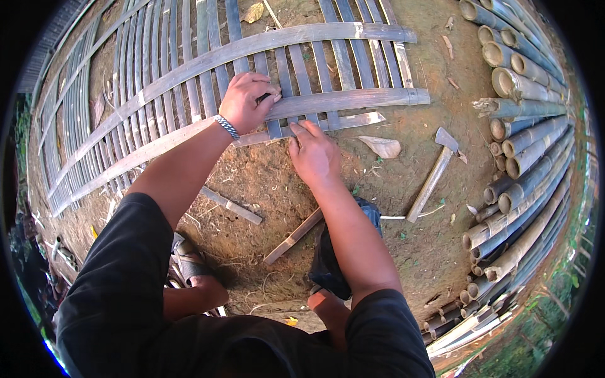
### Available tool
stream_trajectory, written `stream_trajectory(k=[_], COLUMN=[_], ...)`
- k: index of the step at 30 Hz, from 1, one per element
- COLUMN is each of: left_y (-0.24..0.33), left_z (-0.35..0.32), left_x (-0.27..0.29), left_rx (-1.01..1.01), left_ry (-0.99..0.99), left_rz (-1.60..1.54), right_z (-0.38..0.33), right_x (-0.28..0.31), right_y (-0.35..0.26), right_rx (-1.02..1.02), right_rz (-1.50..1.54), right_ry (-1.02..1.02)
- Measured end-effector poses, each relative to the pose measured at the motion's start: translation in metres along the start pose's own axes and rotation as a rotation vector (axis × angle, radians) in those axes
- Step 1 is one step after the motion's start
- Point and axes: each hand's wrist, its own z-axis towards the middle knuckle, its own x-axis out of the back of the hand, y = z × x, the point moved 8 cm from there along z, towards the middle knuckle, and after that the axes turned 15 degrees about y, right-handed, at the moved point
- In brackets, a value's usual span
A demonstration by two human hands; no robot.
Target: The person builds a bamboo fence by positioning bamboo strips onto a horizontal frame, inserting nails by hand into the pre-drilled holes, and hammering them into place.
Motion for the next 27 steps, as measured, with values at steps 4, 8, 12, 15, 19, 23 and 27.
stream_trajectory(k=[4, 8, 12, 15, 19, 23, 27], left_y=[0.001, 0.013, 0.014, 0.016, 0.018, 0.02, 0.022], left_z=[0.002, -0.003, -0.001, -0.005, -0.005, -0.005, -0.005], left_x=[-0.004, -0.014, -0.015, -0.013, -0.01, -0.009, -0.008], left_rx=[0.026, 0.07, 0.07, 0.06, 0.015, -0.016, -0.035], left_ry=[-0.049, -0.094, -0.07, -0.059, -0.029, -0.016, 0.002], left_rz=[-0.126, -0.131, -0.131, -0.123, -0.147, -0.131, -0.115], right_z=[0.001, 0.001, 0.003, 0.001, 0.0, 0.001, 0.002], right_x=[0.002, 0.002, 0.002, 0.001, -0.001, 0.0, 0.002], right_y=[-0.002, -0.003, -0.002, -0.001, -0.001, -0.002, -0.003], right_rx=[-0.018, -0.04, -0.038, -0.012, 0.015, 0.011, -0.015], right_rz=[-0.007, -0.011, -0.023, -0.026, -0.021, -0.035, -0.027], right_ry=[0.001, -0.005, -0.016, 0.0, 0.001, -0.013, -0.03])
